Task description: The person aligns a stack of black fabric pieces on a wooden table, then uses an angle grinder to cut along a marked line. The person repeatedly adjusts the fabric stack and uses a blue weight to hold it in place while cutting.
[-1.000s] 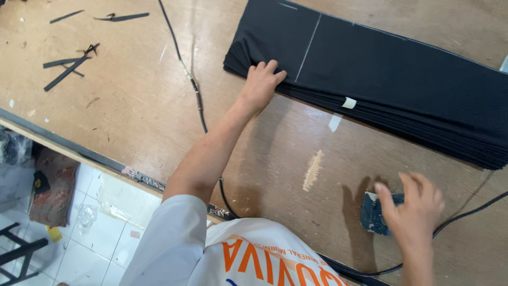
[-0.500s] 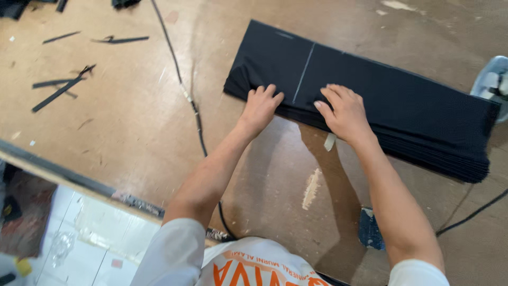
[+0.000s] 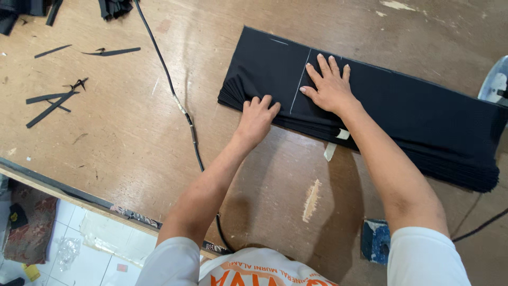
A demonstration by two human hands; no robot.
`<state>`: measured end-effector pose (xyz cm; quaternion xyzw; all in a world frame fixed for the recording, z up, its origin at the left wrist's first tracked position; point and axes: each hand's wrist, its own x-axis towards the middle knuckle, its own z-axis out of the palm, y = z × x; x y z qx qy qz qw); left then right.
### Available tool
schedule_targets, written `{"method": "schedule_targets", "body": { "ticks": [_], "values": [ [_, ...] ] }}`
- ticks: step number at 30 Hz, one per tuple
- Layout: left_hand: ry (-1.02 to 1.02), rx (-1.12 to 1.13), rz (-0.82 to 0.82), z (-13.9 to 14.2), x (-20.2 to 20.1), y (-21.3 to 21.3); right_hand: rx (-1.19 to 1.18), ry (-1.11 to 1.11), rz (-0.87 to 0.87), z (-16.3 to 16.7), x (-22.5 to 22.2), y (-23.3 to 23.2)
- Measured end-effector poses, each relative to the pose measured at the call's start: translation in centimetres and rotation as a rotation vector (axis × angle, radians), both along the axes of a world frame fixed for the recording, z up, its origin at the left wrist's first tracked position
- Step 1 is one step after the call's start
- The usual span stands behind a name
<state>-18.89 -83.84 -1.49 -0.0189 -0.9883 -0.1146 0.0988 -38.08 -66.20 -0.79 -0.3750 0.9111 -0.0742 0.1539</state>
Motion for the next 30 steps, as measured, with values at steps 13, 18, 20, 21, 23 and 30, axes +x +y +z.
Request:
{"method": "schedule_targets", "body": {
  "ticks": [13,18,20,21,23,30],
  "values": [
    [0.027,0.081,0.014,-1.2,-0.9,-1.0,-0.303,0.193,0.025,-2.5,-2.2,-2.1],
    [0.026,0.106,0.041,-1.5,-0.7,-1.2,-0.509,-0.038,0.030,0.8,1.5,0.0],
    [-0.001,0.116,0.065,-1.7,-0.7,-1.4,-0.517,-0.169,0.091,2.5,3.9,1.3],
    [0.021,0.115,0.067,-1.8,-0.7,-1.4,-0.521,-0.232,0.116,3.0,5.2,1.8],
    [0.066,0.111,0.066,-2.0,-0.7,-1.4,-0.504,-0.125,0.213,3.6,7.8,2.4],
    [0.083,0.192,0.108,-2.3,0.1,-1.2,-0.386,0.043,0.241,2.9,10.2,2.6]
  ]
}}
